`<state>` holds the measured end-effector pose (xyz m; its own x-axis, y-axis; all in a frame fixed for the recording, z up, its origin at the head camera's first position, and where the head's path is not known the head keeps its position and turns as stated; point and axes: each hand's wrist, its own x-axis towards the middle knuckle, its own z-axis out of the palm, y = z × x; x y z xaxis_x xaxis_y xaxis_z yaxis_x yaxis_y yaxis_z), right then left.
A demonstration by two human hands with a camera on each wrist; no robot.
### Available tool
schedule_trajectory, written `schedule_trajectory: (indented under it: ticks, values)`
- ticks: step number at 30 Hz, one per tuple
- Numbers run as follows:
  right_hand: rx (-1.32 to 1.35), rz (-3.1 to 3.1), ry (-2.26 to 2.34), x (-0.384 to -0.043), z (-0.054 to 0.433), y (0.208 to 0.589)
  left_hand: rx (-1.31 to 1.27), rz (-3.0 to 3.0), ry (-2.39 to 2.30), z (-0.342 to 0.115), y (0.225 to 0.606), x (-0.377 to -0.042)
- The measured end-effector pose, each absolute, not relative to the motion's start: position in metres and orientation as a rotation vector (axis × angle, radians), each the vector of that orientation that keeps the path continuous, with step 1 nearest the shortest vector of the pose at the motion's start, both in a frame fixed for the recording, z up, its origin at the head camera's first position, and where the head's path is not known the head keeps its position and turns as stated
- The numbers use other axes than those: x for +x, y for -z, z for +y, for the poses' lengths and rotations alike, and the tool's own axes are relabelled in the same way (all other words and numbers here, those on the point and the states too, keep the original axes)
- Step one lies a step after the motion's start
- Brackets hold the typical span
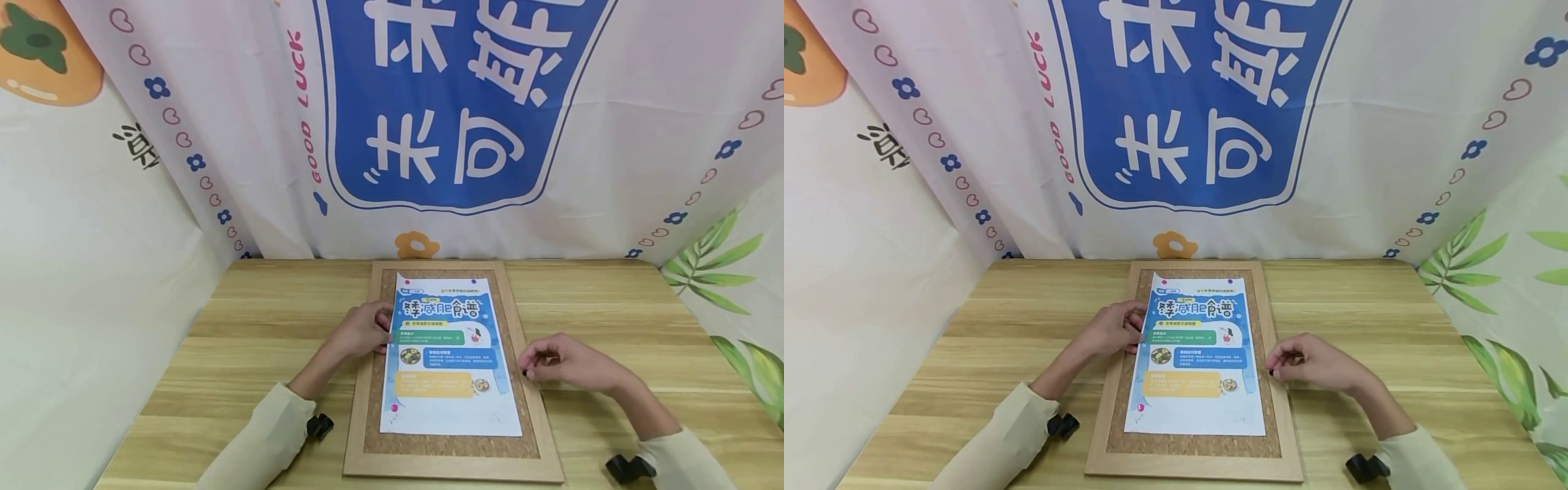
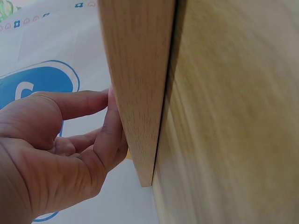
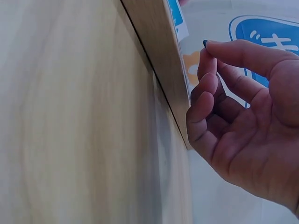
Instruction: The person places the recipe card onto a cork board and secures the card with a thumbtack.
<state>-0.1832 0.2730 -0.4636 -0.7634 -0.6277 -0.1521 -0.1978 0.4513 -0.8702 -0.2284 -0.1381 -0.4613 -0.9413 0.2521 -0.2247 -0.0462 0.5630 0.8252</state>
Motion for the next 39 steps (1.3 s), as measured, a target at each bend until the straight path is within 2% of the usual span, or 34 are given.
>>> schedule_trajectory:
  ticks: [9, 39]
  values:
    - [-0.814, 2.195, 1.285, -0.177, 0.26, 0.463, 0.183, 2.473, -1.351, -0.138, 0.461, -0.228]
    - [-0.85, 2.076, 1.309, -0.155, 0.228, 0.471, 0.171, 2.471, -1.351, -0.137, 0.459, -0.227]
